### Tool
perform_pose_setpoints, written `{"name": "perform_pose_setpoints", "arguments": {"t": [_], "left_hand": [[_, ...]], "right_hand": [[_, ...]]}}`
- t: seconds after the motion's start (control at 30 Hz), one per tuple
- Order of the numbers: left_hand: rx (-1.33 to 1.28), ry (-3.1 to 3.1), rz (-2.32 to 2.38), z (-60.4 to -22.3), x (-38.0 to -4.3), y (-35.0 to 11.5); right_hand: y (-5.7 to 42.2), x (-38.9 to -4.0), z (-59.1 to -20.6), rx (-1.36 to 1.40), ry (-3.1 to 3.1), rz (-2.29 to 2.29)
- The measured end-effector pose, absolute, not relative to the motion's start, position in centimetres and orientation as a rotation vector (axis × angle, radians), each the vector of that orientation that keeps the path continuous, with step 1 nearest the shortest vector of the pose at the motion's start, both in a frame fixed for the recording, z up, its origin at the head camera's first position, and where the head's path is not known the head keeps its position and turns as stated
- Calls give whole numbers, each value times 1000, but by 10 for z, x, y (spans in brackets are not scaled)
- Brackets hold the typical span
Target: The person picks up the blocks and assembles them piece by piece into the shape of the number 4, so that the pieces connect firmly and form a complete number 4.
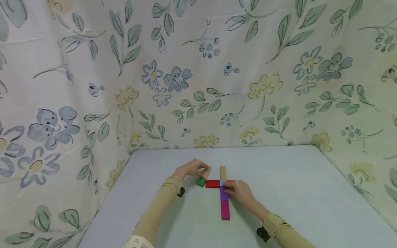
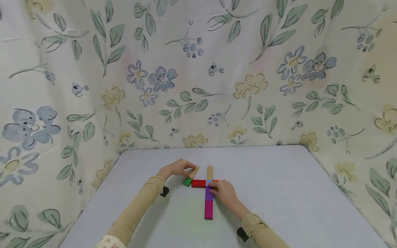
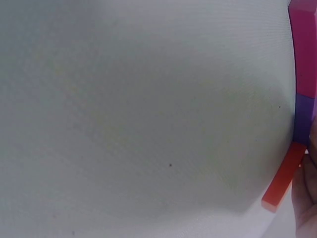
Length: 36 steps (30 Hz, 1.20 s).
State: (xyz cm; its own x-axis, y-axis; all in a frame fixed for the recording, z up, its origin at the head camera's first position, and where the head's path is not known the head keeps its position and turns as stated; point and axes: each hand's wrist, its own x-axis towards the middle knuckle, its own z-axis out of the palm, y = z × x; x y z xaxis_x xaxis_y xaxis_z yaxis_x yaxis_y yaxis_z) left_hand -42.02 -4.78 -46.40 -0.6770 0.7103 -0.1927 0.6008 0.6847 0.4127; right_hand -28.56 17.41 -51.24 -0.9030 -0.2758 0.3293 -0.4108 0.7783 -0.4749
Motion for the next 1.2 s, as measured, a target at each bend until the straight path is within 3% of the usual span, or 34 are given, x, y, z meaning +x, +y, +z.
{"name": "perform_pose_setpoints", "arguments": {"t": [0.43,0.8,1.0,1.2], "left_hand": [[1020,2635,778,-465,-414,-55],[715,2748,1351,-464,-423,-87],[505,2770,1406,-467,-424,-105],[470,2770,1429,-473,-429,-115]], "right_hand": [[174,-285,-511,541,-2717,783],[177,-290,-514,576,-2688,760],[176,-289,-515,564,-2692,750],[175,-288,-516,553,-2700,763]]}}
